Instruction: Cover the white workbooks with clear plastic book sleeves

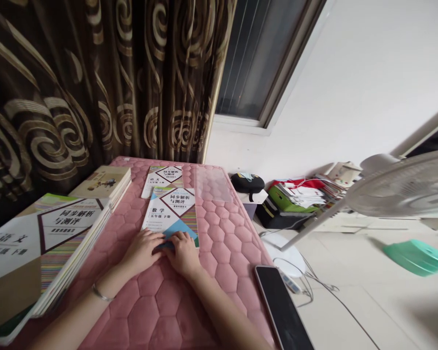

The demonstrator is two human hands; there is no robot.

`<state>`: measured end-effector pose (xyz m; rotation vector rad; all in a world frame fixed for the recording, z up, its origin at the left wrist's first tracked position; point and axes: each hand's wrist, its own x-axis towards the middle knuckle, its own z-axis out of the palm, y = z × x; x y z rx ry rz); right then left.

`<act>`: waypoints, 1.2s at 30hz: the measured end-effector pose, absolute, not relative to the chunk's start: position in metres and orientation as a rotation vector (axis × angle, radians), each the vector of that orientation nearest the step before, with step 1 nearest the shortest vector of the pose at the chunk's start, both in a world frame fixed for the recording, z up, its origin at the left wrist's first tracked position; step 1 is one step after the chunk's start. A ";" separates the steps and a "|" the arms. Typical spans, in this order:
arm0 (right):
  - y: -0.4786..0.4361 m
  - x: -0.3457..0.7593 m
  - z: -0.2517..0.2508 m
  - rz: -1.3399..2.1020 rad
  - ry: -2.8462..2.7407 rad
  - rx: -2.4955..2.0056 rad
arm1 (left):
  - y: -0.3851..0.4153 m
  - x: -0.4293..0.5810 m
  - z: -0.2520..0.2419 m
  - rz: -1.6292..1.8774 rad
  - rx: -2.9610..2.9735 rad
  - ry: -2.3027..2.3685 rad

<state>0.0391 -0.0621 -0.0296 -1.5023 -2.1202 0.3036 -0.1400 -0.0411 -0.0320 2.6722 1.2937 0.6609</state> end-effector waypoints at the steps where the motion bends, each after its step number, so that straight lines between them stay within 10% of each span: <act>1: -0.063 0.038 -0.031 0.298 -2.108 -1.512 | -0.039 -0.142 -0.033 0.661 2.673 1.286; 36: -0.080 0.131 -0.040 0.334 -1.950 -1.657 | -0.041 -0.221 -0.048 0.819 2.382 1.580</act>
